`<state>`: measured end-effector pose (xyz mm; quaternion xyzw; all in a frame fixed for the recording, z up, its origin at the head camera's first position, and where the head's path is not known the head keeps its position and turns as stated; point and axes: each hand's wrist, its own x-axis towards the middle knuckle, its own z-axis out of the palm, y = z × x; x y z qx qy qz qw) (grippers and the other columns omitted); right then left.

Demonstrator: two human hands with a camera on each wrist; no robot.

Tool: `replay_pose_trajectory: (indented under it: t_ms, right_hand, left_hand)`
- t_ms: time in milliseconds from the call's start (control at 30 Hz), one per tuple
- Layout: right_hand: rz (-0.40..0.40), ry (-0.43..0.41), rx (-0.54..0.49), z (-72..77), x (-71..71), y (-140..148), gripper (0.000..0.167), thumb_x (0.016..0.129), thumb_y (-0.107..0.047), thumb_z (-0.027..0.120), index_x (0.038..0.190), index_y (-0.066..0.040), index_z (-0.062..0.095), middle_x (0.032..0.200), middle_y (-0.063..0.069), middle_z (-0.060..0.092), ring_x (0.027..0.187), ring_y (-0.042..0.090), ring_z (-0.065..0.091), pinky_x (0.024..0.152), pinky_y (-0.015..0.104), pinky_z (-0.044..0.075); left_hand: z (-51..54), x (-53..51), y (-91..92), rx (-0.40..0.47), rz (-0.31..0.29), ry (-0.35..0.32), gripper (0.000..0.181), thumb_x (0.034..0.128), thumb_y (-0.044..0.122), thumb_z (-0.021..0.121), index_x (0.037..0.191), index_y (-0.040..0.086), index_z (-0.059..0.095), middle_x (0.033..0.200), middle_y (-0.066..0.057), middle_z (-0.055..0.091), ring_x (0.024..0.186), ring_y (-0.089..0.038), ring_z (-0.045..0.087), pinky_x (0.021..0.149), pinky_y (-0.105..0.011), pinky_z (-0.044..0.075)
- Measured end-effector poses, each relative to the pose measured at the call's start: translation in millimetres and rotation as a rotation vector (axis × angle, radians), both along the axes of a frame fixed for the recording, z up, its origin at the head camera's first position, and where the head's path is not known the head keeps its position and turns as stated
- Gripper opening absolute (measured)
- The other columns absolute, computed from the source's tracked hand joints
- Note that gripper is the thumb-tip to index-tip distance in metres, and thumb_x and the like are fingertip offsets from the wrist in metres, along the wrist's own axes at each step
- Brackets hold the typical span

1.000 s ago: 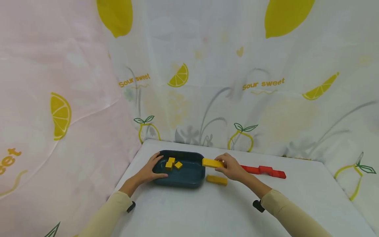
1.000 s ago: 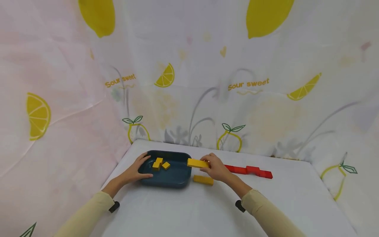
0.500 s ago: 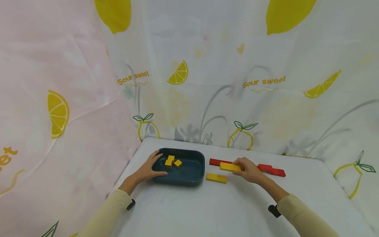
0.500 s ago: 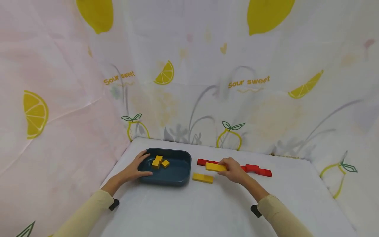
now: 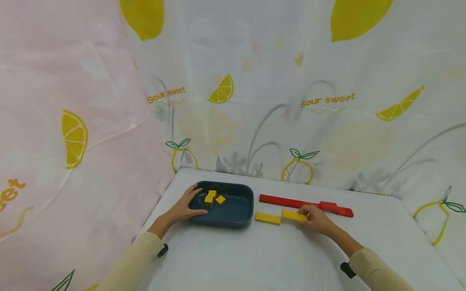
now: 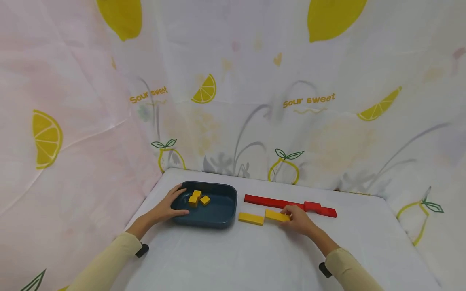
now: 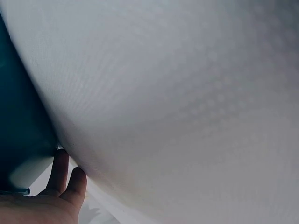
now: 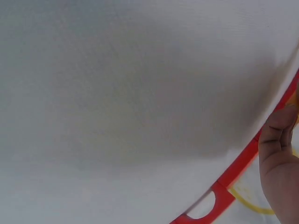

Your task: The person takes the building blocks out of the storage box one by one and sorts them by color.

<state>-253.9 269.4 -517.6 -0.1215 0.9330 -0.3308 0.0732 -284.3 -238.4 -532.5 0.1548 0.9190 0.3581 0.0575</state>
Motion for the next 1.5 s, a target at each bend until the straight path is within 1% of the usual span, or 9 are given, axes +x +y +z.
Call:
replay_pose_trajectory:
  t_ms: [133, 300, 433, 533, 667, 900, 1133, 1300, 1500]
  right_hand:
    - [0.003, -0.043, 0.010, -5.7, 1.3, 4, 0.029, 0.079, -0.020, 0.083, 0.102, -0.011, 0.067, 0.099, 0.002, 0.060, 0.090, 0.018, 0.053, 0.077, 0.028, 0.051]
    - [-0.014, -0.050, 0.041, -11.0, 2.4, 8, 0.029, 0.079, -0.019, 0.083, 0.102, -0.011, 0.067, 0.098, 0.002, 0.062, 0.088, 0.017, 0.053, 0.078, 0.030, 0.053]
    - [-0.009, -0.046, 0.036, -10.7, 2.0, 7, 0.028, 0.080, -0.019, 0.082, 0.102, -0.011, 0.066, 0.098, 0.002, 0.062, 0.088, 0.017, 0.053, 0.078, 0.031, 0.053]
    - [-0.002, -0.064, 0.022, -10.2, 2.5, 6, 0.028, 0.080, -0.018, 0.082, 0.102, -0.011, 0.066, 0.098, 0.002, 0.062, 0.088, 0.018, 0.053, 0.079, 0.032, 0.053]
    - [-0.006, -0.090, 0.017, -11.5, 3.0, 5, 0.028, 0.080, -0.017, 0.082, 0.103, -0.011, 0.067, 0.098, 0.001, 0.062, 0.089, 0.017, 0.053, 0.079, 0.031, 0.052]
    - [-0.006, -0.094, 0.019, -12.0, 0.9, 3, 0.028, 0.080, -0.020, 0.082, 0.103, -0.012, 0.068, 0.097, -0.001, 0.063, 0.088, 0.017, 0.053, 0.077, 0.028, 0.051]
    - [-0.033, -0.137, -0.002, -10.3, -0.6, -1, 0.030, 0.079, -0.021, 0.083, 0.104, -0.013, 0.069, 0.098, 0.000, 0.065, 0.089, 0.018, 0.053, 0.076, 0.026, 0.051]
    - [-0.029, -0.132, -0.008, -9.9, 1.8, -2, 0.031, 0.079, -0.021, 0.083, 0.105, -0.012, 0.068, 0.098, 0.000, 0.065, 0.089, 0.017, 0.054, 0.077, 0.028, 0.051]
    - [-0.024, -0.130, -0.027, -13.8, 4.2, -2, 0.031, 0.079, -0.020, 0.083, 0.105, -0.011, 0.068, 0.097, 0.000, 0.065, 0.088, 0.017, 0.053, 0.078, 0.029, 0.051]
  left_hand:
    - [1.2, 0.7, 1.0, 0.003, 0.001, -0.008, 0.100, 0.0784, 0.056, 0.077, 0.156, 0.014, 0.028, 0.167, -0.012, 0.006, 0.151, -0.041, 0.015, 0.115, -0.068, 0.022]
    - [2.6, -0.1, 3.3, 0.009, -0.002, -0.006, 0.100, 0.0786, 0.056, 0.077, 0.156, 0.013, 0.029, 0.167, -0.011, 0.007, 0.151, -0.040, 0.015, 0.115, -0.068, 0.022]
    - [2.6, -1.5, 3.8, 0.008, -0.004, 0.002, 0.099, 0.0791, 0.056, 0.077, 0.156, 0.014, 0.029, 0.167, -0.011, 0.007, 0.151, -0.040, 0.015, 0.115, -0.067, 0.022]
    - [1.7, -2.0, 2.7, 0.006, -0.005, 0.002, 0.099, 0.0795, 0.055, 0.076, 0.156, 0.014, 0.029, 0.167, -0.011, 0.006, 0.151, -0.040, 0.015, 0.115, -0.068, 0.022]
    - [1.5, -1.9, 1.8, 0.001, -0.010, 0.000, 0.098, 0.0797, 0.055, 0.076, 0.156, 0.014, 0.030, 0.167, -0.012, 0.006, 0.151, -0.040, 0.015, 0.115, -0.067, 0.022]
    - [4.6, -2.1, 2.3, 0.001, -0.001, 0.000, 0.098, 0.0793, 0.056, 0.076, 0.155, 0.015, 0.030, 0.167, -0.011, 0.007, 0.151, -0.040, 0.014, 0.116, -0.067, 0.021]
    - [4.0, -2.6, 1.4, -0.013, 0.009, 0.004, 0.098, 0.0794, 0.057, 0.076, 0.155, 0.015, 0.030, 0.167, -0.010, 0.006, 0.151, -0.040, 0.015, 0.115, -0.067, 0.022]
    - [2.6, -3.0, 1.4, -0.009, 0.007, 0.008, 0.097, 0.0798, 0.056, 0.076, 0.155, 0.014, 0.031, 0.167, -0.011, 0.006, 0.151, -0.040, 0.015, 0.115, -0.067, 0.022]
    - [2.3, -0.8, 1.6, 0.000, 0.003, -0.002, 0.096, 0.0802, 0.055, 0.075, 0.155, 0.013, 0.032, 0.167, -0.012, 0.007, 0.150, -0.040, 0.015, 0.115, -0.068, 0.022]
